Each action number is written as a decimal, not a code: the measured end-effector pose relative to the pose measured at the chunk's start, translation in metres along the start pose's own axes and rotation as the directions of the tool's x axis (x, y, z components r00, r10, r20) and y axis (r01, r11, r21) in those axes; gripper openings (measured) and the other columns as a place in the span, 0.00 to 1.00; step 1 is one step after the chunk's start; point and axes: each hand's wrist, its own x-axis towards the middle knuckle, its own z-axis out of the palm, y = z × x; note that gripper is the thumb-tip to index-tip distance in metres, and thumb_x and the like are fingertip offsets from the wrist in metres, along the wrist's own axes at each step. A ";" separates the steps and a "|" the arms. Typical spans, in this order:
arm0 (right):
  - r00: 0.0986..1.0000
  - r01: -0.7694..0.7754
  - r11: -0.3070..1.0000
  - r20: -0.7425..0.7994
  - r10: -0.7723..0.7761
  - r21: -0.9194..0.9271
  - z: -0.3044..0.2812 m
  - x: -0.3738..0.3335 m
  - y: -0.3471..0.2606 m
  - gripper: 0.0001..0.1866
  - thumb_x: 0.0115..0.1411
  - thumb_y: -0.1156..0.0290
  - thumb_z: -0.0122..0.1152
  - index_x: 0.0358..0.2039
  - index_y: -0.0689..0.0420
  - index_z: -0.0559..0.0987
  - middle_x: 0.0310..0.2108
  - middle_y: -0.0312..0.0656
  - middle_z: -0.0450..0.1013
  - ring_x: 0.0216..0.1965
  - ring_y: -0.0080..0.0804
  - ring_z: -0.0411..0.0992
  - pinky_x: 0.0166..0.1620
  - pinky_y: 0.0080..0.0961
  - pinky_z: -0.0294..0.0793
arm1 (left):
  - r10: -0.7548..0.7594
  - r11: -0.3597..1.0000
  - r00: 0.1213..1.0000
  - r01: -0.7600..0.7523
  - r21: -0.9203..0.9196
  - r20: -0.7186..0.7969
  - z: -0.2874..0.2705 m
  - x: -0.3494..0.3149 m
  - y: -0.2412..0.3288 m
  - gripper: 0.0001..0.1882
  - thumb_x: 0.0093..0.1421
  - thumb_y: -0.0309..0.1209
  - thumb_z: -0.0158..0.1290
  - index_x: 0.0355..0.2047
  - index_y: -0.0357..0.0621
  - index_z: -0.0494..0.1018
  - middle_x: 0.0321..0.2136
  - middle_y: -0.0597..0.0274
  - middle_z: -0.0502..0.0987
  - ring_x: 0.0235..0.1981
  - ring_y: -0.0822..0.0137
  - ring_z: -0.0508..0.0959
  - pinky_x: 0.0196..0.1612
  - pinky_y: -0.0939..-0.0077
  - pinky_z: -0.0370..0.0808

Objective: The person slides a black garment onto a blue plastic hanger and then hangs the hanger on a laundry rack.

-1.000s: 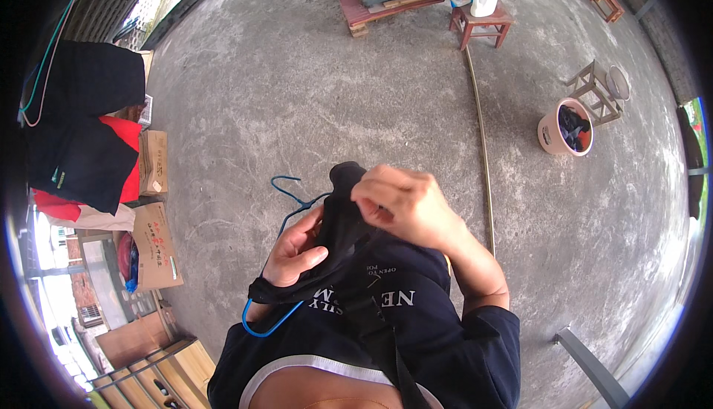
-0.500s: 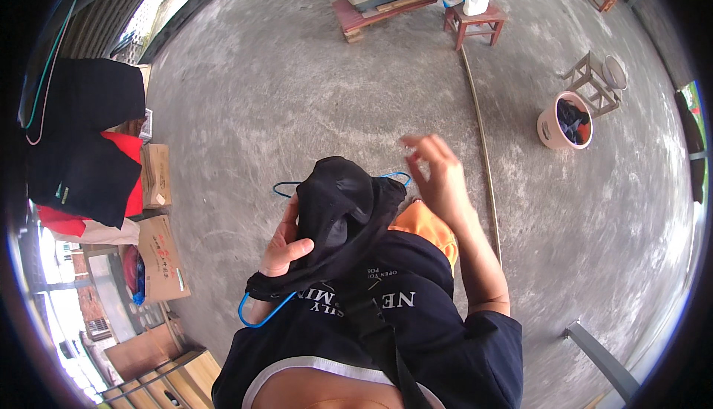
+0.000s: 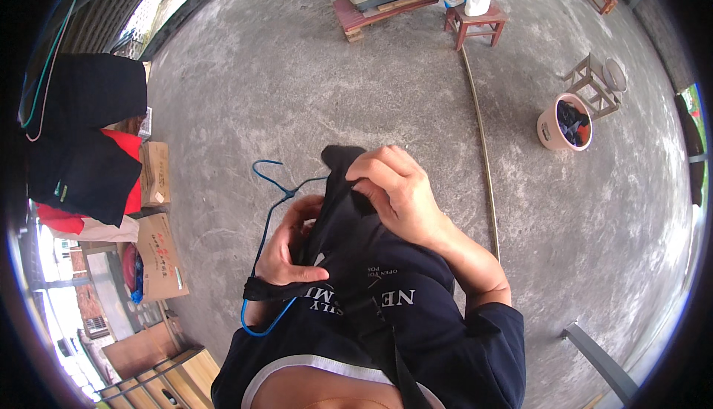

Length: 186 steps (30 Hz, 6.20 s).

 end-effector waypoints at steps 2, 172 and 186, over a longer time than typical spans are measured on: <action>0.999 0.035 0.994 0.002 -0.035 -0.104 0.000 0.003 0.000 0.14 0.44 0.85 0.60 0.32 0.57 0.75 0.32 0.40 0.72 0.34 0.39 0.71 0.37 0.30 0.70 | -0.101 0.991 0.994 0.103 0.087 -0.027 -0.009 -0.005 0.001 0.31 0.46 0.29 0.64 0.49 0.39 0.63 0.41 0.63 0.69 0.42 0.74 0.68 0.48 0.79 0.64; 0.754 0.654 0.751 0.011 -0.656 -0.092 0.283 0.106 -0.148 0.12 0.46 0.84 0.64 0.32 0.59 0.76 0.30 0.40 0.74 0.30 0.34 0.75 0.30 0.24 0.74 | 0.041 0.886 0.948 -0.180 -0.427 -0.316 -0.245 -0.126 0.099 0.05 0.61 0.27 0.43 0.33 0.42 0.69 0.16 0.76 0.62 0.10 0.88 0.55 0.11 0.93 0.49; 0.761 0.647 0.762 -0.031 -0.648 -0.022 0.291 0.105 -0.158 0.09 0.45 0.81 0.63 0.30 0.59 0.76 0.28 0.38 0.72 0.27 0.33 0.74 0.29 0.25 0.74 | 0.036 0.831 0.962 -0.180 -0.526 -0.272 -0.250 -0.140 0.095 0.05 0.60 0.27 0.44 0.33 0.42 0.69 0.14 0.75 0.63 0.08 0.87 0.53 0.09 0.93 0.49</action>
